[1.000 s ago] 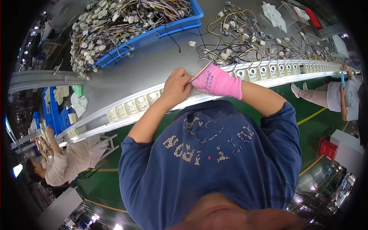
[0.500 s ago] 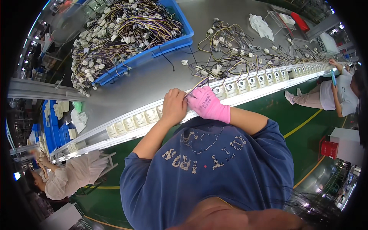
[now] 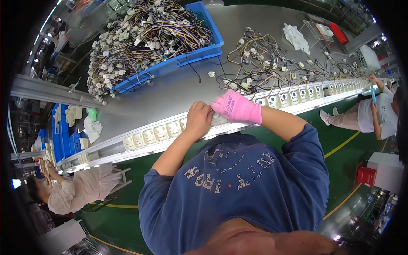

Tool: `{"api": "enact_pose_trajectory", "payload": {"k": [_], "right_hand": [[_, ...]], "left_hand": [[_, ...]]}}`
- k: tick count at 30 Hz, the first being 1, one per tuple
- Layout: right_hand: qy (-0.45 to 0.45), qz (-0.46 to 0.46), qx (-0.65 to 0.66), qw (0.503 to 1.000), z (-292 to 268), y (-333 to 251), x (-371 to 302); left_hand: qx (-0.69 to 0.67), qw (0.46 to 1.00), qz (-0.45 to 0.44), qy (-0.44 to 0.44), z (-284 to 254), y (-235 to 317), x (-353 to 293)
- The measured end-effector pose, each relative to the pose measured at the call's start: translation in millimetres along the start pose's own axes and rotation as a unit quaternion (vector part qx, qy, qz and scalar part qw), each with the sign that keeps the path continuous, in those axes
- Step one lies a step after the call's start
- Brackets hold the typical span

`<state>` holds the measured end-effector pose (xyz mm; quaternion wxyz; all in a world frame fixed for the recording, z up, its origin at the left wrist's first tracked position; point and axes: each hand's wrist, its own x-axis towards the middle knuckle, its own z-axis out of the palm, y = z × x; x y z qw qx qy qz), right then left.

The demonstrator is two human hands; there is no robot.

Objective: The person takes wire harnesses from the table, inserts their connectors into fixtures along the rail by hand, and sorts and untangles bundles of wire harnesses.

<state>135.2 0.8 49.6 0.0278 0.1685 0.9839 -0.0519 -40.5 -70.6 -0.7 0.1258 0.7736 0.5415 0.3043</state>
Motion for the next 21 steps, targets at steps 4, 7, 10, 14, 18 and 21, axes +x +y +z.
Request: {"api": "enact_pose_trajectory", "payload": {"k": [4,7,10,14,18,21], "right_hand": [[-0.154,0.093,0.092,0.979,-6,-2,5],[0.020,0.027,0.057,0.998,-4,-6,-2],[0.078,-0.064,0.000,0.995,2,5,2],[-0.106,0.015,0.052,0.993,-6,1,6],[-0.152,0.055,0.063,0.985,-7,1,7],[-0.160,0.057,0.057,0.984,-19,3,13]], "left_hand": [[-0.026,1.000,-0.013,0.012,0,0,-1],[-0.012,1.000,-0.022,0.011,-1,0,-4],[-0.003,1.000,-0.020,0.011,0,1,-4],[-0.024,0.999,-0.021,0.011,2,1,-6],[-0.038,0.999,-0.032,0.006,4,-1,-5],[-0.013,0.997,-0.071,0.004,3,3,-2]]}}
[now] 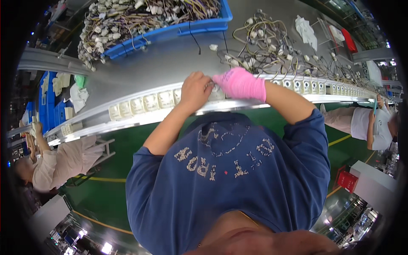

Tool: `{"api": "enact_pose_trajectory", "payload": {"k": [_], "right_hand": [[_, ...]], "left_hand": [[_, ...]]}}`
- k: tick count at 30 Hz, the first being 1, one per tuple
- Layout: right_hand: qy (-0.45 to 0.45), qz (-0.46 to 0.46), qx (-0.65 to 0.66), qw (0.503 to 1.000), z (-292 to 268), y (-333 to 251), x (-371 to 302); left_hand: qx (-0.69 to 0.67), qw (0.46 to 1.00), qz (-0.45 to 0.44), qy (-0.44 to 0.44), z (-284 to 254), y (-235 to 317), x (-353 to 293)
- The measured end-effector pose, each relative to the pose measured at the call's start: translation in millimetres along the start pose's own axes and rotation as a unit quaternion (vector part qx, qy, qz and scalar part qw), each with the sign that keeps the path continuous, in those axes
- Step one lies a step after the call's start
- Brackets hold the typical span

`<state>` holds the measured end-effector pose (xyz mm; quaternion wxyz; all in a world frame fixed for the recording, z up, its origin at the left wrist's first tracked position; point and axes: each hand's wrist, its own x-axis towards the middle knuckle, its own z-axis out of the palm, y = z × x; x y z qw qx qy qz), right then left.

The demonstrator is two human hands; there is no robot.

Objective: The person takes wire harnesses from the table, inserts their connectors into fixtures along the rail by hand, and sorts and untangles bundles of wire harnesses.

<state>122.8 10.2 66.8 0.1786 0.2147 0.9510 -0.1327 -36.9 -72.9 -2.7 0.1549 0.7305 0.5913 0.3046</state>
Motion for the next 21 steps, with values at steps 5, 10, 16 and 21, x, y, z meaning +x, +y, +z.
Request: {"api": "enact_pose_trajectory", "payload": {"k": [5,10,16,21], "right_hand": [[0.056,0.050,0.087,0.993,11,15,13],[0.098,0.028,0.013,0.995,20,-8,12],[0.023,-0.031,-0.119,0.992,-2,-11,8],[0.086,-0.046,-0.091,0.991,6,1,8]], "left_hand": [[0.000,1.000,-0.014,-0.011,-1,1,4],[-0.001,1.000,-0.024,0.008,1,3,5],[0.008,0.998,-0.056,0.009,4,9,1],[0.014,0.999,-0.029,0.022,8,1,-2]]}}
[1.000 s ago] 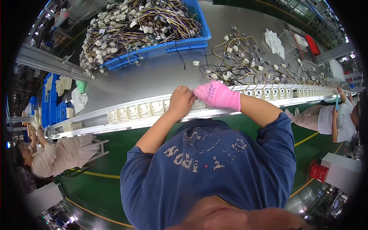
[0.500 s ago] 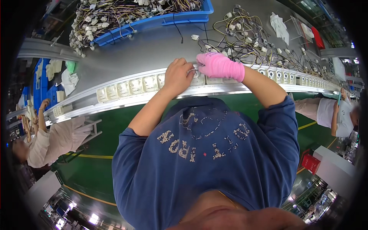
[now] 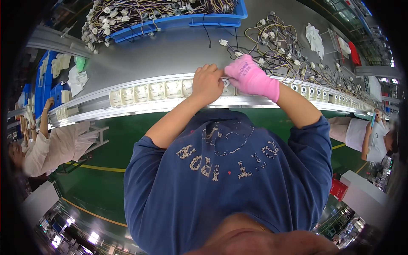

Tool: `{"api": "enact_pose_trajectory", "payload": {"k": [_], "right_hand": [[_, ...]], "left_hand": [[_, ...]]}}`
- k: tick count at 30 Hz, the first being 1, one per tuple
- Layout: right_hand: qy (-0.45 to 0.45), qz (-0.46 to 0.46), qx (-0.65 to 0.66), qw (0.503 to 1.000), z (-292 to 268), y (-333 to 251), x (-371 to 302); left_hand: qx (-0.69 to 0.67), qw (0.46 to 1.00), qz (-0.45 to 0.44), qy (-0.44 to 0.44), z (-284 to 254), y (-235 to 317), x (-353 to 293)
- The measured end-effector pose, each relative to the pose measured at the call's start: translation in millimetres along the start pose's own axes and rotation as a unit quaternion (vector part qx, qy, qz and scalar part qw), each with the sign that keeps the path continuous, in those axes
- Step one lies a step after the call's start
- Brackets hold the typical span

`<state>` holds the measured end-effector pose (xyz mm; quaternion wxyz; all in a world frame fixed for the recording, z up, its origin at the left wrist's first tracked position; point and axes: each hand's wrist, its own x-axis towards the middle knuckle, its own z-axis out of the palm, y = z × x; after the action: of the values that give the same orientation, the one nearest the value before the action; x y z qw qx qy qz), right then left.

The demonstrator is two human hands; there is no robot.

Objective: The person takes wire harnesses from the table, inserts their connectors into fixtures along the rail by hand, and sorts and untangles bundles of wire harnesses.

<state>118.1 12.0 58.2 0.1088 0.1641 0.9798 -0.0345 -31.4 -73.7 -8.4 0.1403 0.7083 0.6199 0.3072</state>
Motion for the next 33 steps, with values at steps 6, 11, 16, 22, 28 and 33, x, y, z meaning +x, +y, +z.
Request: {"api": "enact_pose_trajectory", "payload": {"k": [6,11,16,22,28,33], "right_hand": [[-0.020,0.053,0.005,0.998,5,-1,-1],[-0.011,0.038,0.074,0.996,8,8,0],[0.188,0.065,0.320,0.926,-11,53,6],[0.162,0.234,0.073,0.956,72,210,27],[-0.040,0.352,-0.010,0.935,120,219,58],[0.039,0.332,-0.010,0.942,159,247,61]], "left_hand": [[0.004,0.999,0.047,0.007,-5,5,1],[0.011,0.997,0.067,0.023,-8,3,3],[0.025,0.999,0.038,-0.010,1,-2,3],[0.022,0.998,0.054,0.032,1,2,-4],[0.049,0.997,0.023,0.046,4,3,-9],[0.050,0.997,0.037,0.042,2,7,-8]]}}
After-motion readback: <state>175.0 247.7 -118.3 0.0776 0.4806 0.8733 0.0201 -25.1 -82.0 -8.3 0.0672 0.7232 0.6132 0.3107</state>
